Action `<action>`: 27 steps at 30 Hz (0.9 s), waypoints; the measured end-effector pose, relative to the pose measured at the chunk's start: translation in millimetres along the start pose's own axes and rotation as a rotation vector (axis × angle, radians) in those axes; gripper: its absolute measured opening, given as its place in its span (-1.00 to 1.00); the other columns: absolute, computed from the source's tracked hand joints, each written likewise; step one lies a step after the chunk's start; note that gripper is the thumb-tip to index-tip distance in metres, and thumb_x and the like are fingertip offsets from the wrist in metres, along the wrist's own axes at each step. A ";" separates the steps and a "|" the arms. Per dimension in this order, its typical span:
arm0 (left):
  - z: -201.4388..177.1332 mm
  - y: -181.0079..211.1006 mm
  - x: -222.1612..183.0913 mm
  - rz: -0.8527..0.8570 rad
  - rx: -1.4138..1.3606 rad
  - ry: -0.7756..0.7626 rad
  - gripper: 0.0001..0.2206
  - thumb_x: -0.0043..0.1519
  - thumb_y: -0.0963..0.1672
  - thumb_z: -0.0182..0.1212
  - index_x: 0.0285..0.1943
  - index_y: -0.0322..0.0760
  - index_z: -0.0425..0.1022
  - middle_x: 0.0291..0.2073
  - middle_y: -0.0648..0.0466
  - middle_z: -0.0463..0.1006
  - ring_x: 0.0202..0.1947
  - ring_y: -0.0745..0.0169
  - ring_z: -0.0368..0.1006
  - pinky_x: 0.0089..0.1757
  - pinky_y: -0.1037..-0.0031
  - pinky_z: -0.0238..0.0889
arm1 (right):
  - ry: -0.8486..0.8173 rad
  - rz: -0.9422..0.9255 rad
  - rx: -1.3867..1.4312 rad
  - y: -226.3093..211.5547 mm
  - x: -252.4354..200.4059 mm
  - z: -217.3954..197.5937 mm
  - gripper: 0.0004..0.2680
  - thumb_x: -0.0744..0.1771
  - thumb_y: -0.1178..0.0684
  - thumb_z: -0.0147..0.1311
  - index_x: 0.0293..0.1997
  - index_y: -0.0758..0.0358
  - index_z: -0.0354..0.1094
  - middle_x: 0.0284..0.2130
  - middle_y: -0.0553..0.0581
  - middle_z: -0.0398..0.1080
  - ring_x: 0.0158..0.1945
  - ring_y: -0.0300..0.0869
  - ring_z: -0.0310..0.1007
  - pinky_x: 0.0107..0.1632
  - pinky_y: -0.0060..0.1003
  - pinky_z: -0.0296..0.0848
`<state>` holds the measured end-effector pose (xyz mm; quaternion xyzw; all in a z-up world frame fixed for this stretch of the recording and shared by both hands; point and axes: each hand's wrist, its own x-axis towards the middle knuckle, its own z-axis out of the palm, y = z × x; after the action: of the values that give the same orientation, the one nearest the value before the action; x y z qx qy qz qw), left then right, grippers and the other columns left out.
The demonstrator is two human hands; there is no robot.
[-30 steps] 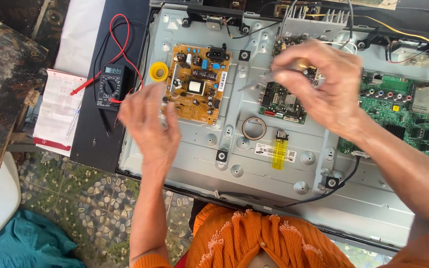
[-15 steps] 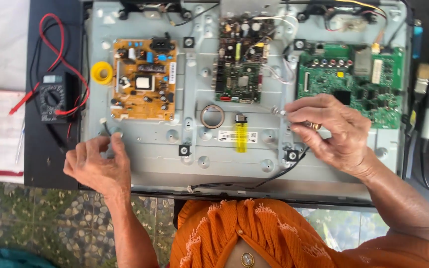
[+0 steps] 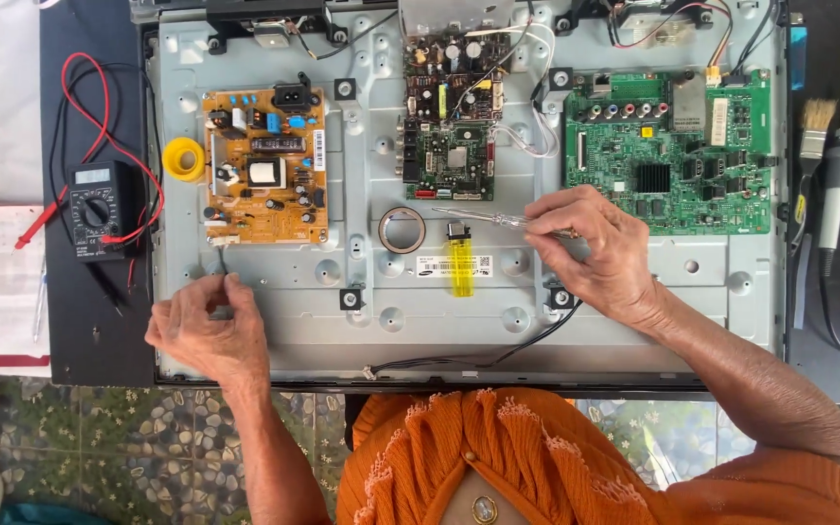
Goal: Routing and connecting internal cables and wires within a television chassis during repair.
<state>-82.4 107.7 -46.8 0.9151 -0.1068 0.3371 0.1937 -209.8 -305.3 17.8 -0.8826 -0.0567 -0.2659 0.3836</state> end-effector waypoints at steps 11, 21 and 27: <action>-6.8 21.5 2.9 0.058 -0.102 0.005 -0.88 0.15 -0.19 0.38 -0.24 -0.09 0.53 -0.58 0.21 0.35 -0.45 0.17 0.34 -0.05 0.37 0.20 | -0.270 -0.090 -0.186 5.1 18.5 12.2 -0.86 0.27 0.29 0.34 -0.21 0.23 0.48 -0.34 0.13 0.52 -0.24 0.03 0.57 -0.18 -0.14 0.57; -4.4 32.1 11.3 0.031 -0.134 -0.031 -0.90 0.22 -0.17 0.43 -0.19 -0.12 0.59 -0.57 0.22 0.32 -0.41 0.14 0.31 -0.04 0.28 0.15 | -0.385 -0.329 -0.431 -27.4 66.4 4.4 -0.92 0.35 0.08 0.27 -0.13 0.14 0.48 -0.28 0.08 0.53 -0.17 -0.07 0.56 -0.11 -0.21 0.58; -7.9 34.5 13.2 -0.090 -0.180 0.005 -0.97 0.30 -0.16 0.32 -0.17 -0.15 0.55 -0.48 0.18 0.44 -0.37 0.15 0.31 -0.13 0.23 0.13 | -0.423 -0.535 -0.291 -56.8 115.3 50.4 -0.93 0.42 0.03 0.16 -0.13 0.11 0.41 -0.28 0.08 0.48 -0.21 -0.13 0.52 -0.17 -0.20 0.63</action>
<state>-88.3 79.1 -22.9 0.8970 -0.0951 0.3193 0.2904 -107.4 -241.9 85.2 -0.9173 -0.3250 -0.1737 0.1510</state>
